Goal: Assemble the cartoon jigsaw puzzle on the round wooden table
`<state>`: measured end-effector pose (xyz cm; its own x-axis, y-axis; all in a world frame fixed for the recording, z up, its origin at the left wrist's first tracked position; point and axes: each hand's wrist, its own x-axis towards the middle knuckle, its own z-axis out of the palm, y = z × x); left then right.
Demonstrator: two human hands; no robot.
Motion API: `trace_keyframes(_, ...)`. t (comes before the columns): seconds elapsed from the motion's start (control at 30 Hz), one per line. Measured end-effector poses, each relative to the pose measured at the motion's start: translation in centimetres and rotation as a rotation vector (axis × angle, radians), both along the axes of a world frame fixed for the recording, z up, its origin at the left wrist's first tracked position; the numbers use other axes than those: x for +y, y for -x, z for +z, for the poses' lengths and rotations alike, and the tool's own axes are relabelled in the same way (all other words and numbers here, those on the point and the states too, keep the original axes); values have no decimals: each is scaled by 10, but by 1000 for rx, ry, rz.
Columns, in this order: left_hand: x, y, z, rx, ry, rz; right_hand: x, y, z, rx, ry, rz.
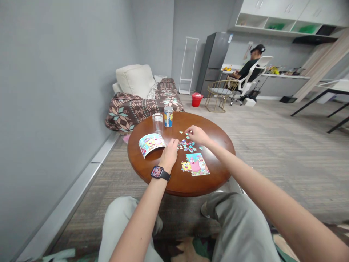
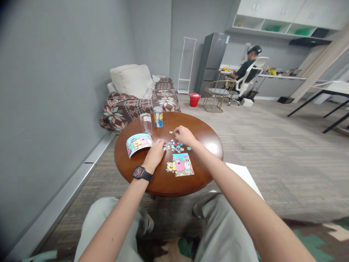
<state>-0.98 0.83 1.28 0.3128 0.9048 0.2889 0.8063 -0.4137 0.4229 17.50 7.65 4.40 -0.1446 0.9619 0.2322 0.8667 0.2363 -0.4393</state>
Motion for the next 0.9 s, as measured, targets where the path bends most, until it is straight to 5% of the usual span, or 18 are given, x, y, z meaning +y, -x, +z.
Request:
trace_keyframes(0.3, 0, 0, -3, 20, -5, -22, 49, 29, -7, -426, 147, -3)
trace_keyframes(0.53, -1, 0, -1, 12, 18, -27, 55, 21, -15, -345, 145, -26)
trace_keyframes(0.9, -5, -1, 5, 7, 47, 4, 36, 19, 2, -269, 304, 67)
